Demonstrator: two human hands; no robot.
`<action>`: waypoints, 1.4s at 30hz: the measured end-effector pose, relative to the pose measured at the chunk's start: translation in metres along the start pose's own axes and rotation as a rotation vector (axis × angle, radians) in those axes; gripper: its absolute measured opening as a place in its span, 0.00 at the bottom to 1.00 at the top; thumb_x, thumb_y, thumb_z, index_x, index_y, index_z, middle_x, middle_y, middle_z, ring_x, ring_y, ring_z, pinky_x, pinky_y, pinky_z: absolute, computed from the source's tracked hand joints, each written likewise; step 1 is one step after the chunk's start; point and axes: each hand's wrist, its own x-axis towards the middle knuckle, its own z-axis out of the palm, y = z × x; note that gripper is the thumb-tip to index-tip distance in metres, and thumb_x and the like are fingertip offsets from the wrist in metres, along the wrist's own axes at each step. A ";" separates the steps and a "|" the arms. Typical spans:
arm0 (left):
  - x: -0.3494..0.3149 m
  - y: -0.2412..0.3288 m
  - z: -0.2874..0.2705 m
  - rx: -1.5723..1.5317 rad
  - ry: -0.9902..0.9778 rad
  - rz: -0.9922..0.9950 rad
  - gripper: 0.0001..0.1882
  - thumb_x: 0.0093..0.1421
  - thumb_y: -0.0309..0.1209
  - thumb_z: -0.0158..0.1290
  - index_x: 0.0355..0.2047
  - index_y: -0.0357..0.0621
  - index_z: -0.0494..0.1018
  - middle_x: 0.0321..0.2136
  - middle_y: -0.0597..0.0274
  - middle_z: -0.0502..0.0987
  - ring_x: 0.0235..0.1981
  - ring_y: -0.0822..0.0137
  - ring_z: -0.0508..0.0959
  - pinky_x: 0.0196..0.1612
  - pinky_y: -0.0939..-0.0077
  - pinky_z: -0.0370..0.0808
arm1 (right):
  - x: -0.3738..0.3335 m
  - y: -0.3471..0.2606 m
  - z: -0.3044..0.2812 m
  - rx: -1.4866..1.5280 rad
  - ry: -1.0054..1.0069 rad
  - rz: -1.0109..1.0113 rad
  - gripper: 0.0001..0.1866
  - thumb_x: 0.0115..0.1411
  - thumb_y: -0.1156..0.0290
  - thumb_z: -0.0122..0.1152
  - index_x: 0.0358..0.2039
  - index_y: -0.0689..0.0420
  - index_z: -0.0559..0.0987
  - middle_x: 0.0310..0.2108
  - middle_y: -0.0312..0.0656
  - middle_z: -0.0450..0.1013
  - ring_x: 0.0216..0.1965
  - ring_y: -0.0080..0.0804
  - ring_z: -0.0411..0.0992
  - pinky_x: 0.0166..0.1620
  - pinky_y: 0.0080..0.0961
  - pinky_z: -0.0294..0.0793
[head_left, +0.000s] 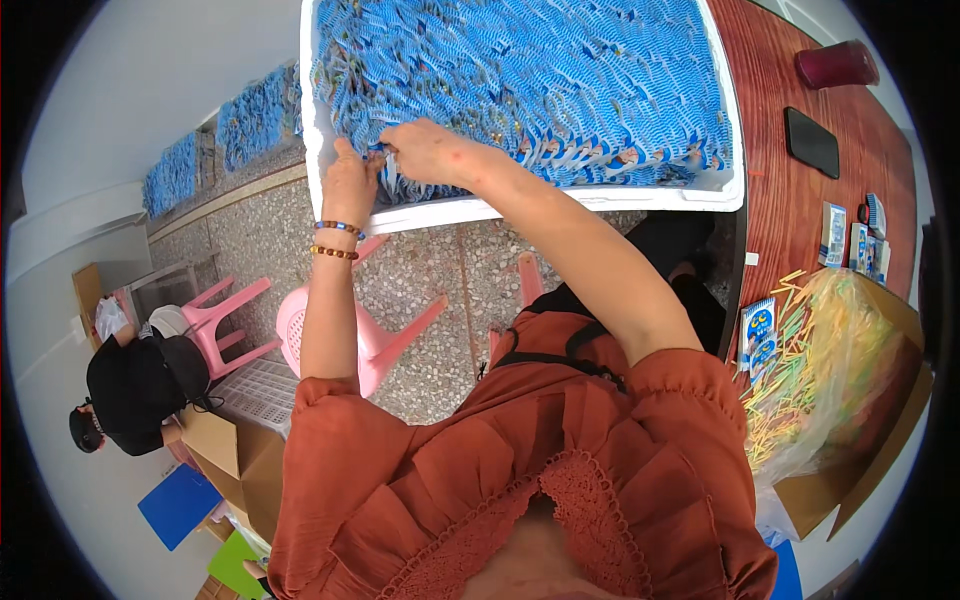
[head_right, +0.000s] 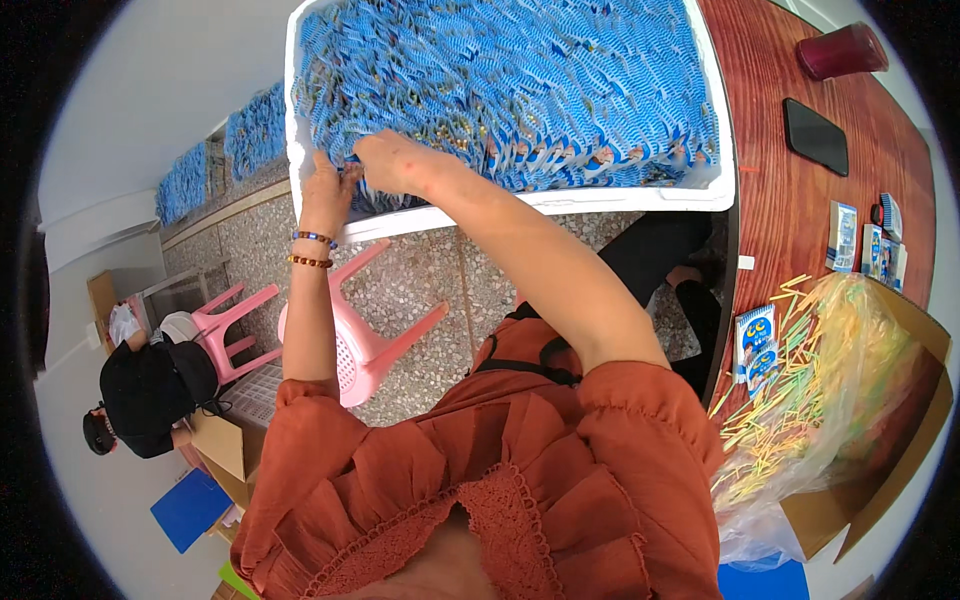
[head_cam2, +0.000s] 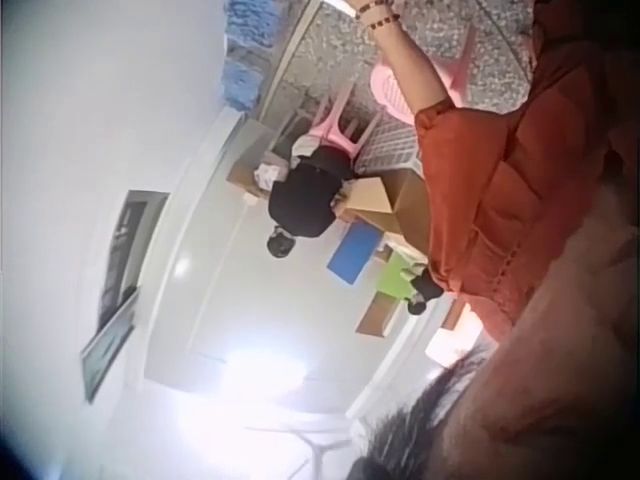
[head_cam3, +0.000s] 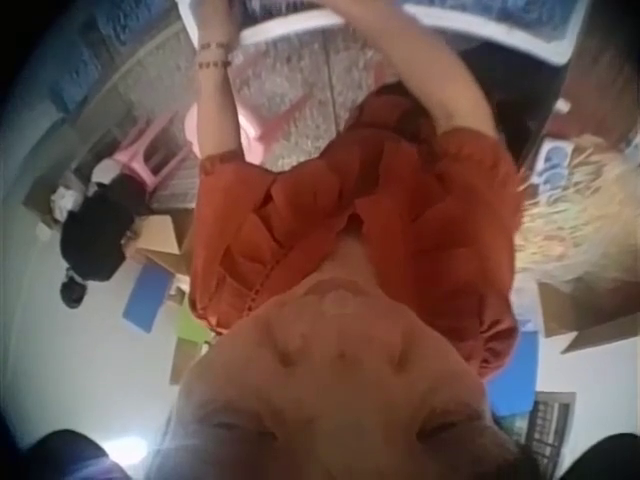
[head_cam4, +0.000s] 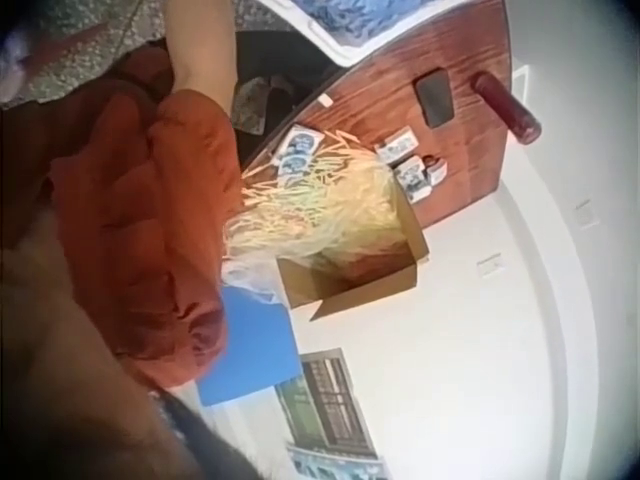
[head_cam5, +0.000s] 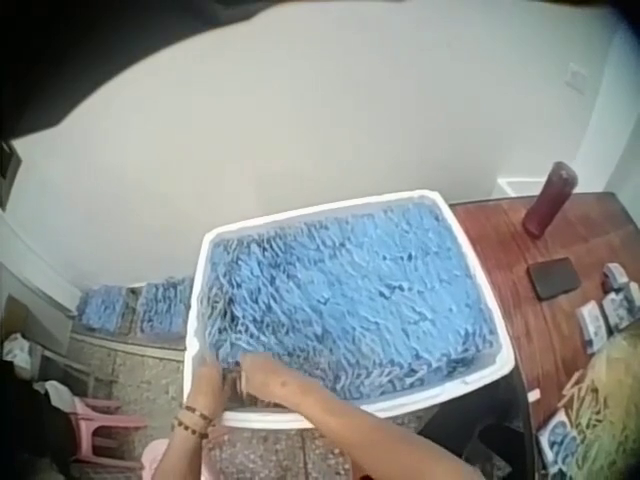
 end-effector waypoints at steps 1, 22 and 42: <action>-0.001 -0.001 -0.001 0.004 0.002 0.003 0.28 0.52 0.33 0.61 0.43 0.30 0.57 0.22 0.37 0.75 0.30 0.38 0.77 0.30 0.51 0.73 | -0.001 0.003 0.004 0.001 0.005 -0.002 0.16 0.53 0.75 0.49 0.42 0.59 0.78 0.42 0.58 0.74 0.47 0.52 0.72 0.49 0.41 0.72; -0.030 0.000 -0.032 -0.071 -0.056 0.111 0.36 0.48 0.36 0.65 0.50 0.33 0.58 0.27 0.37 0.76 0.31 0.41 0.78 0.31 0.55 0.74 | -0.010 0.007 -0.002 0.161 -0.086 -0.051 0.16 0.55 0.73 0.48 0.45 0.61 0.74 0.45 0.55 0.73 0.48 0.51 0.71 0.50 0.40 0.70; -0.020 0.004 -0.022 -0.060 -0.098 -0.038 0.32 0.47 0.36 0.66 0.42 0.33 0.57 0.24 0.37 0.76 0.31 0.37 0.77 0.32 0.51 0.74 | -0.019 0.012 0.027 0.298 -0.104 0.077 0.22 0.54 0.77 0.43 0.51 0.65 0.67 0.46 0.60 0.72 0.50 0.52 0.70 0.50 0.41 0.67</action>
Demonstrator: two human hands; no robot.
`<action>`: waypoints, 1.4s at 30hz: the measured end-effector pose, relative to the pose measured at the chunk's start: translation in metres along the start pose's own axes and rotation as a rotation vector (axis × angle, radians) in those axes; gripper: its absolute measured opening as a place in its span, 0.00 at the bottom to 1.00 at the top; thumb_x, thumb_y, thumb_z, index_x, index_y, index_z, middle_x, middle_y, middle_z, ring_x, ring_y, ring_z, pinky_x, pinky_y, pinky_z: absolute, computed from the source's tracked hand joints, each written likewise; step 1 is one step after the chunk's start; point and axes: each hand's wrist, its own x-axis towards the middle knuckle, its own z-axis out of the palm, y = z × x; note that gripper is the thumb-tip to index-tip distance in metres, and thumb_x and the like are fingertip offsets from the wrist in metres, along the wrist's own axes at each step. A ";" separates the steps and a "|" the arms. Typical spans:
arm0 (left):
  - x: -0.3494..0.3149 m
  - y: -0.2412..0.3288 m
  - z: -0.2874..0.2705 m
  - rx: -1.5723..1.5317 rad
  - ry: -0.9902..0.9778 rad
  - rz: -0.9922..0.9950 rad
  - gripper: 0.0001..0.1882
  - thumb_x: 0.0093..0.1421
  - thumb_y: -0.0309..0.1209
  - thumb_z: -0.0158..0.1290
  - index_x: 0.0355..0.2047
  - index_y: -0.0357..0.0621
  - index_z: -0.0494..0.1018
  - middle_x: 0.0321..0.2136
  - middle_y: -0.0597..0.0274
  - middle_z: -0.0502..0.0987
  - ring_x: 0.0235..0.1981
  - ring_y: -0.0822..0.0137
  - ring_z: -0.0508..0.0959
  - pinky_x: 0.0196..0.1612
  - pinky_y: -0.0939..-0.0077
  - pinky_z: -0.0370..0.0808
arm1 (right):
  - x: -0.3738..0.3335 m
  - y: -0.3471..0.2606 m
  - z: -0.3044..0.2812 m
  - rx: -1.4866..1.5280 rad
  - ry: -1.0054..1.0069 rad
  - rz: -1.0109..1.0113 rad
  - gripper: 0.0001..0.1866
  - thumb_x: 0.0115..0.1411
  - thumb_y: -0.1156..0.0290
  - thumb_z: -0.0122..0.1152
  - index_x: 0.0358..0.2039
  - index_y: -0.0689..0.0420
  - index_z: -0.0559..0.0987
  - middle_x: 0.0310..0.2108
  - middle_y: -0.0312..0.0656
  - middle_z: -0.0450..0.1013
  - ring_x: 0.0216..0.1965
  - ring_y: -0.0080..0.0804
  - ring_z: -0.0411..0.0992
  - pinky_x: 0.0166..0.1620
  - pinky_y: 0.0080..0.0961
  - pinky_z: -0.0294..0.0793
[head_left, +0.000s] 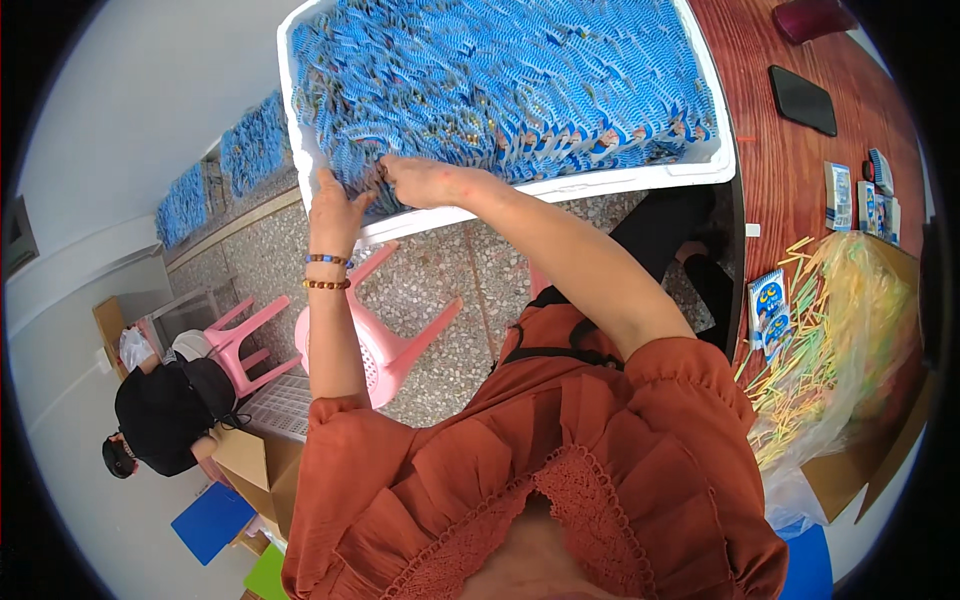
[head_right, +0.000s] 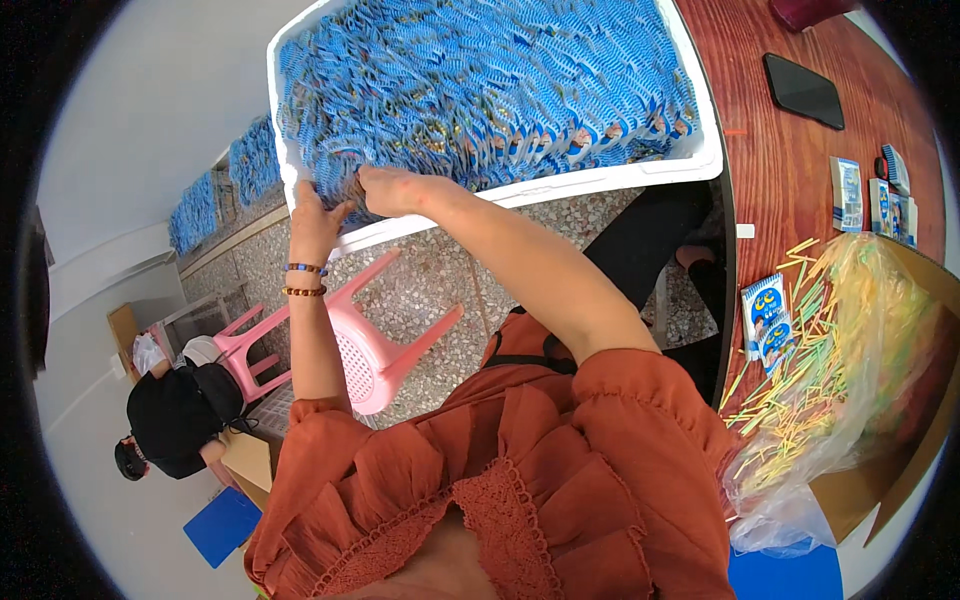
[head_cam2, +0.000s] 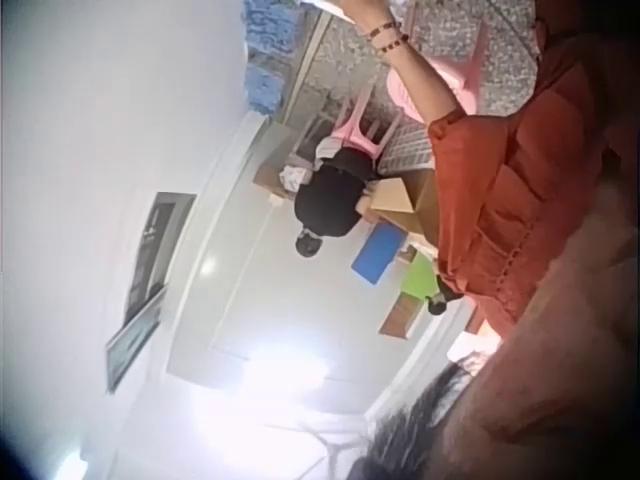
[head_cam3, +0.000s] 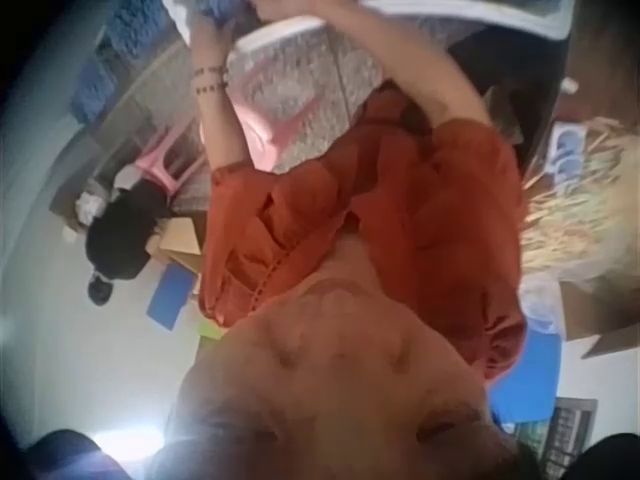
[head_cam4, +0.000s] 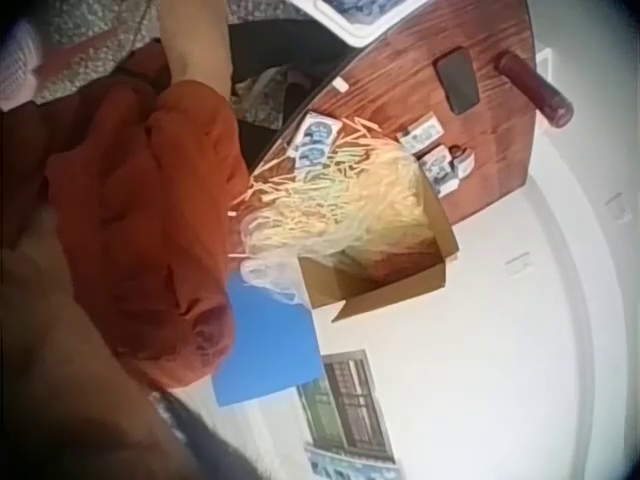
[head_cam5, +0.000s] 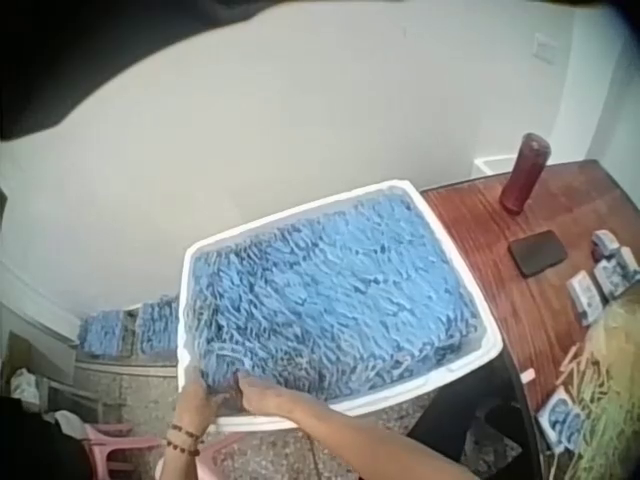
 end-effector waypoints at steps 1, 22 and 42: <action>-0.003 -0.002 0.000 0.038 0.041 0.044 0.33 0.47 0.36 0.66 0.42 0.33 0.57 0.24 0.36 0.76 0.31 0.37 0.77 0.31 0.51 0.74 | -0.003 -0.007 0.000 -0.018 0.017 0.037 0.24 0.55 0.76 0.43 0.55 0.64 0.64 0.46 0.59 0.72 0.50 0.52 0.70 0.51 0.40 0.67; -0.013 0.029 -0.008 0.312 0.194 0.267 0.45 0.47 0.52 0.63 0.55 0.34 0.59 0.49 0.42 0.69 0.51 0.42 0.69 0.48 0.57 0.71 | -0.097 -0.007 -0.051 0.167 0.316 -0.259 0.16 0.59 0.74 0.49 0.48 0.62 0.73 0.41 0.48 0.77 0.43 0.33 0.76 0.45 0.30 0.74; -0.127 0.363 0.090 -0.773 -0.391 1.335 0.10 0.53 0.23 0.57 0.36 0.36 0.74 0.32 0.52 0.76 0.36 0.52 0.76 0.40 0.66 0.72 | -0.541 0.059 -0.050 -0.455 1.388 0.764 0.18 0.45 0.68 0.68 0.38 0.57 0.78 0.36 0.42 0.73 0.41 0.40 0.69 0.44 0.33 0.65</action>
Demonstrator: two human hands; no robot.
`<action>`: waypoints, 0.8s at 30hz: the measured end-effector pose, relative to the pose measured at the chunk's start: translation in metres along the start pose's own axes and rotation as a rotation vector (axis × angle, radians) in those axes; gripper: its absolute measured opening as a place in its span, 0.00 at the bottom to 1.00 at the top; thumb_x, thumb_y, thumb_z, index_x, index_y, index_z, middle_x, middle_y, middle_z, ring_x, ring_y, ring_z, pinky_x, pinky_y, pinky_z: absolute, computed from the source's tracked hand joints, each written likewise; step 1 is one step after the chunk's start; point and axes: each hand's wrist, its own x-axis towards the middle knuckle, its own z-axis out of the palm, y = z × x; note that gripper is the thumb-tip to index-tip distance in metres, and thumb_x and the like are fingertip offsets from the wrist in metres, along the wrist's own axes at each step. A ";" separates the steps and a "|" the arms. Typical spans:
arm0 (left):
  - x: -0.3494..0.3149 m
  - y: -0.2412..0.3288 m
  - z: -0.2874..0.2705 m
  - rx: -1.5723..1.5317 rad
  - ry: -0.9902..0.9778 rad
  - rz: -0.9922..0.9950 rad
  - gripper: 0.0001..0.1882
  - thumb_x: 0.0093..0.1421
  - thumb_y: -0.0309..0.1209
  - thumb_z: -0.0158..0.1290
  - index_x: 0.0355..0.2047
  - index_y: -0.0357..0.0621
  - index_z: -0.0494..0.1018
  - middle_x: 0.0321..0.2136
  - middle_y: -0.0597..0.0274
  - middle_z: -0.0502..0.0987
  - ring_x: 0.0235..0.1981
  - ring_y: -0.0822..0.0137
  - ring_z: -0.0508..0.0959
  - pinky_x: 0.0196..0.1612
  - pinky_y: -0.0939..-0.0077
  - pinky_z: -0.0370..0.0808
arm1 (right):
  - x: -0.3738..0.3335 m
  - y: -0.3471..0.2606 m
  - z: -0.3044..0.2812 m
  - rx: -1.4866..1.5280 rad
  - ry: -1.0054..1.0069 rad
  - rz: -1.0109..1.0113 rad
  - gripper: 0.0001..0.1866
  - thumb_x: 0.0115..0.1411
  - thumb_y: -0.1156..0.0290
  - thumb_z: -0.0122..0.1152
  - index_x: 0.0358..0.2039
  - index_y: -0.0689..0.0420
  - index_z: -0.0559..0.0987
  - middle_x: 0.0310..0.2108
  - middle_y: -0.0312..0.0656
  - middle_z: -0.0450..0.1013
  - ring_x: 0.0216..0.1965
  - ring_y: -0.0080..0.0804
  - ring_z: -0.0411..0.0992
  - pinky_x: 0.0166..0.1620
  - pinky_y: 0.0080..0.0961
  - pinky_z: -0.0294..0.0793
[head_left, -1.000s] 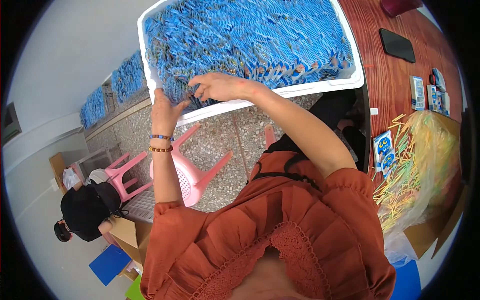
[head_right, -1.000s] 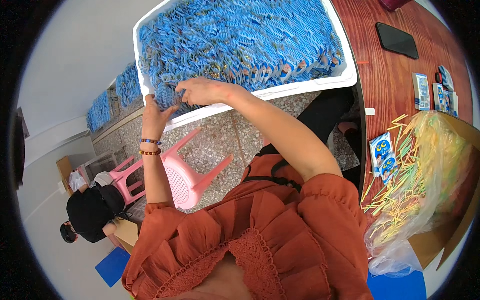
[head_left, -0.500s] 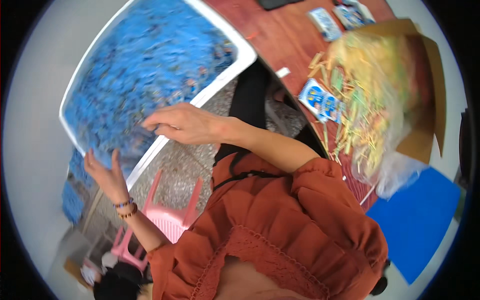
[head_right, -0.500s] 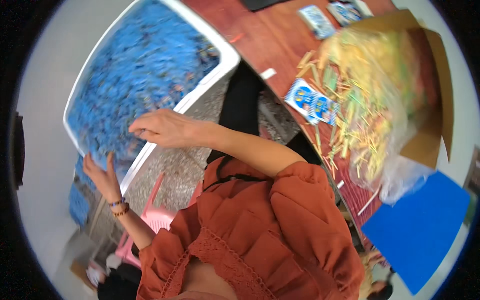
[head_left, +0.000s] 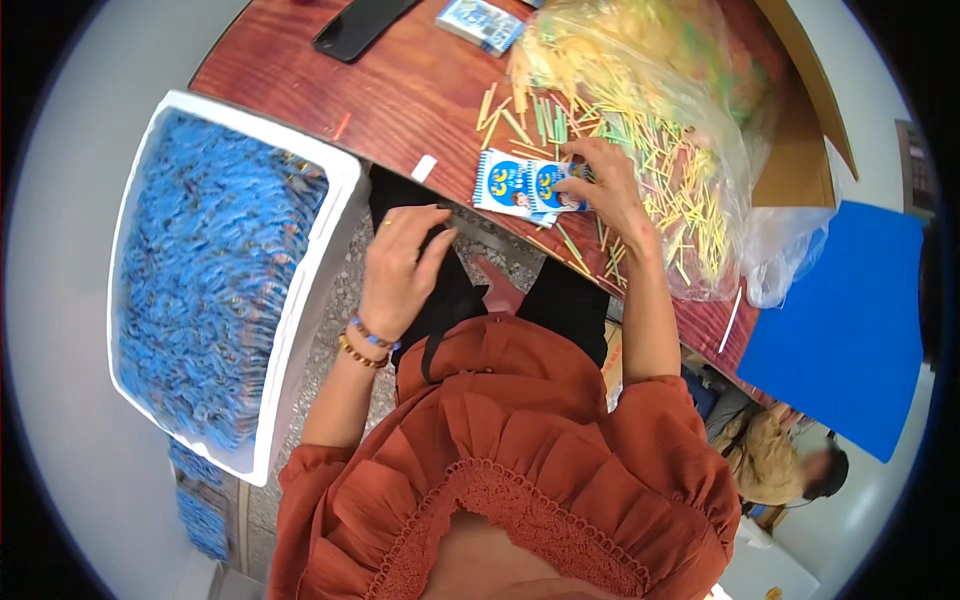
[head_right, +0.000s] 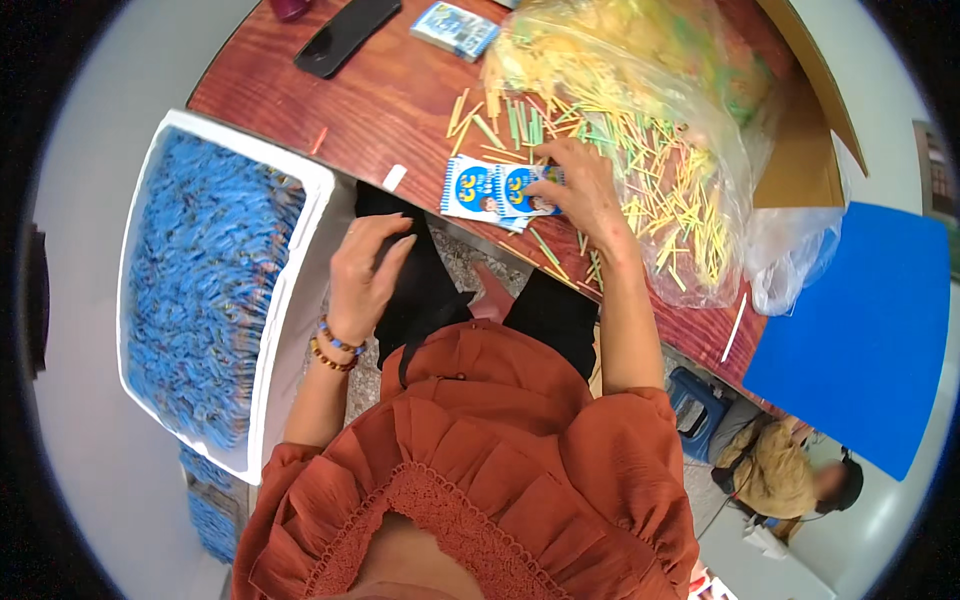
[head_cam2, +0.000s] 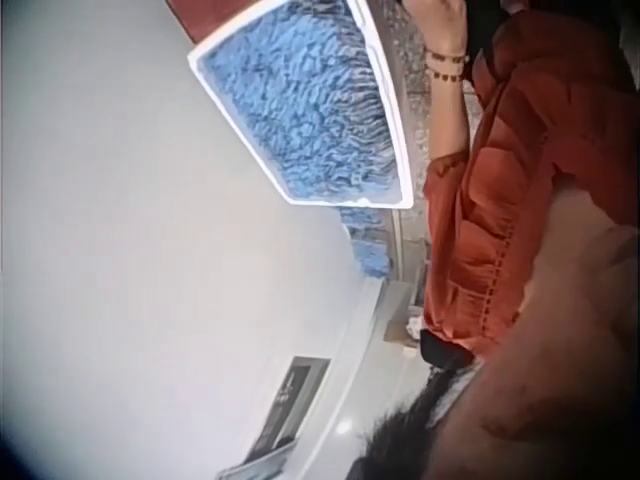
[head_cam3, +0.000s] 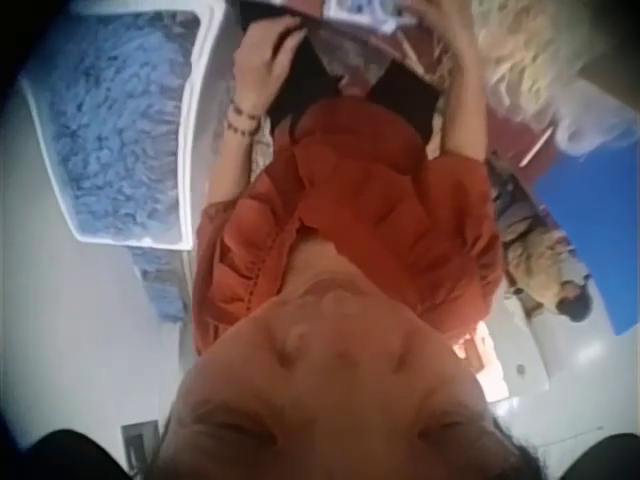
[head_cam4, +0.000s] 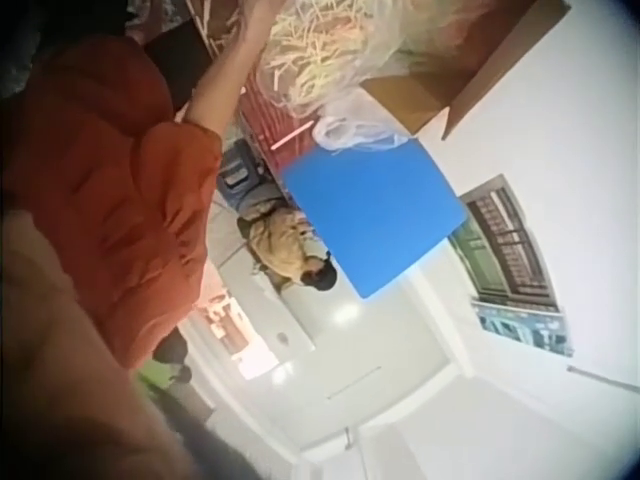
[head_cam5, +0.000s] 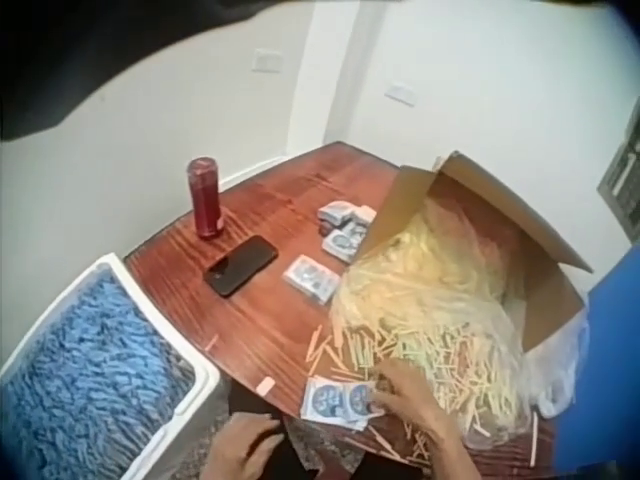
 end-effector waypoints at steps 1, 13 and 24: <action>0.006 0.002 0.013 -0.035 -0.016 0.007 0.09 0.53 0.24 0.57 0.36 0.36 0.74 0.31 0.52 0.76 0.35 0.52 0.75 0.39 0.65 0.72 | -0.003 0.004 0.000 -0.118 -0.017 -0.031 0.20 0.44 0.66 0.69 0.39 0.56 0.77 0.38 0.42 0.72 0.44 0.41 0.67 0.47 0.34 0.63; 0.061 0.029 0.080 -0.074 0.030 -0.095 0.12 0.53 0.27 0.59 0.37 0.35 0.73 0.30 0.54 0.75 0.36 0.56 0.76 0.38 0.67 0.71 | 0.000 0.040 -0.005 0.470 0.010 -0.073 0.06 0.54 0.73 0.62 0.23 0.61 0.78 0.22 0.36 0.70 0.26 0.26 0.67 0.32 0.24 0.65; 0.078 0.033 0.126 -0.848 0.042 -0.583 0.06 0.60 0.28 0.56 0.35 0.38 0.76 0.27 0.68 0.79 0.23 0.82 0.74 0.26 0.88 0.71 | -0.008 0.041 -0.010 1.190 -0.137 0.149 0.05 0.57 0.75 0.63 0.34 0.59 0.77 0.28 0.30 0.74 0.31 0.14 0.70 0.35 0.14 0.69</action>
